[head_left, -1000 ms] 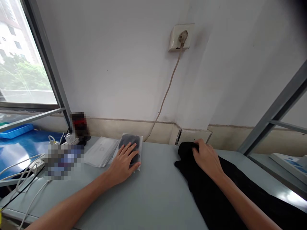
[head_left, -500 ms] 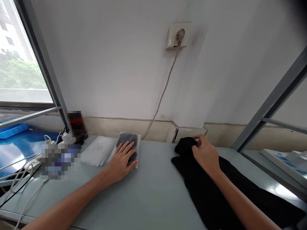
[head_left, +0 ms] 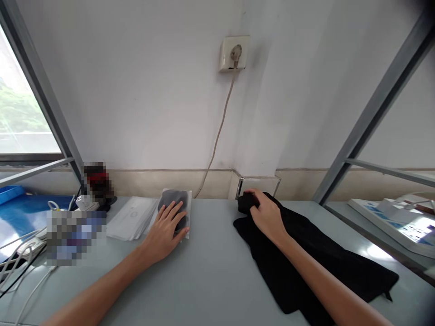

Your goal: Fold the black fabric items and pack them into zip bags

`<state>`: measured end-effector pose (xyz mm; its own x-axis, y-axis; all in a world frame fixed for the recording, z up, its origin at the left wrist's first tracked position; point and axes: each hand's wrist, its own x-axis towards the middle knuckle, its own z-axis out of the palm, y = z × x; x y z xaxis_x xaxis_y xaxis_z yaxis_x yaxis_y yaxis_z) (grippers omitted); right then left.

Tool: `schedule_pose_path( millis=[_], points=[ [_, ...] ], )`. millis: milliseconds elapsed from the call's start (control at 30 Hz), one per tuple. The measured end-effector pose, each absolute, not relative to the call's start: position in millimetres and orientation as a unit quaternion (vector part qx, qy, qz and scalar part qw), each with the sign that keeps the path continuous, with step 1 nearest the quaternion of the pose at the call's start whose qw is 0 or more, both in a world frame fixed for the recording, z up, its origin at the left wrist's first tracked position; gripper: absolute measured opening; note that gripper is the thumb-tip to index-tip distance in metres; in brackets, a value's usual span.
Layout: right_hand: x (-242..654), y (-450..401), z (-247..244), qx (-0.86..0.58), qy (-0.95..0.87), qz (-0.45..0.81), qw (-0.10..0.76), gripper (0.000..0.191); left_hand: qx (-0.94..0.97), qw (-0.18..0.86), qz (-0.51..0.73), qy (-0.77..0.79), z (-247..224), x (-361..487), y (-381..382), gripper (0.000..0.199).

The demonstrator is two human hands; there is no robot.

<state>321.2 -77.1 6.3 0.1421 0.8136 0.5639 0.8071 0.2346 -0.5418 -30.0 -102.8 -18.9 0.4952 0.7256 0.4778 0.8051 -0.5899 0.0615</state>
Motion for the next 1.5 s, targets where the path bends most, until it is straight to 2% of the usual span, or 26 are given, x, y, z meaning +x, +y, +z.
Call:
schedule_pose_path(
  millis=[167, 233, 300, 367, 433, 533, 600, 633, 700, 767, 867, 1000, 1133, 1200, 1333, 1433, 1500],
  points=[
    [302, -90, 11, -0.549, -0.736, 0.076, 0.389, 0.035, -0.889, 0.114, -0.275, -0.348, -8, -25, -111, 0.035],
    [292, -101, 15, -0.478, -0.790, 0.172, 0.342, 0.035, -0.912, 0.100, -0.291, -0.272, -3, -19, -117, 0.032],
    [283, -113, 19, -0.385, -0.825, 0.315, 0.269, 0.044, -0.927, 0.072, -0.296, -0.218, 1, -13, -124, 0.030],
    [276, -121, 21, -0.334, -0.824, 0.400, 0.221, 0.053, -0.938, 0.043, -0.279, -0.198, 3, -8, -130, 0.028],
    [275, -122, 19, -0.352, -0.831, 0.361, 0.236, 0.048, -0.948, 0.021, -0.245, -0.201, 4, -4, -134, 0.031],
    [283, -108, 9, -0.466, -0.830, 0.130, 0.276, 0.041, -0.959, 0.006, -0.199, -0.203, 3, -2, -136, 0.037],
    [292, -95, 1, -0.561, -0.788, 0.018, 0.255, 0.045, -0.962, 0.010, -0.184, -0.200, 0, -1, -136, 0.039],
    [297, -89, -2, -0.599, -0.765, 0.007, 0.238, 0.048, -0.964, 0.015, -0.178, -0.199, -2, -1, -136, 0.040],
    [305, -80, -5, -0.644, -0.734, 0.028, 0.215, 0.050, -0.965, 0.027, -0.167, -0.200, -6, -1, -134, 0.039],
    [310, -78, -1, -0.645, -0.734, 0.065, 0.205, 0.042, -0.965, 0.039, -0.164, -0.202, -9, -1, -132, 0.038],
    [313, -84, 11, -0.578, -0.776, 0.142, 0.209, 0.023, -0.960, 0.051, -0.169, -0.218, -12, -2, -130, 0.037],
    [310, -100, 27, -0.458, -0.810, 0.286, 0.231, 0.020, -0.950, 0.062, -0.175, -0.251, -11, -3, -129, 0.035],
    [302, -110, 34, -0.409, -0.792, 0.380, 0.248, 0.020, -0.944, 0.072, -0.176, -0.269, -10, -1, -129, 0.039],
    [296, -113, 36, -0.402, -0.783, 0.386, 0.276, 0.024, -0.944, 0.078, -0.177, -0.267, -11, 0, -129, 0.043],
    [289, -120, 42, -0.416, -0.780, 0.339, 0.322, 0.029, -0.943, 0.060, -0.188, -0.268, -13, 0, -127, 0.032],
    [291, -125, 50, -0.436, -0.780, 0.328, 0.308, 0.022, -0.921, 0.049, -0.249, -0.295, -14, -2, -125, 0.036],
    [294, -127, 55, -0.424, -0.784, 0.360, 0.276, 0.030, -0.896, 0.040, -0.308, -0.318, -13, -3, -125, 0.043]
  ],
)
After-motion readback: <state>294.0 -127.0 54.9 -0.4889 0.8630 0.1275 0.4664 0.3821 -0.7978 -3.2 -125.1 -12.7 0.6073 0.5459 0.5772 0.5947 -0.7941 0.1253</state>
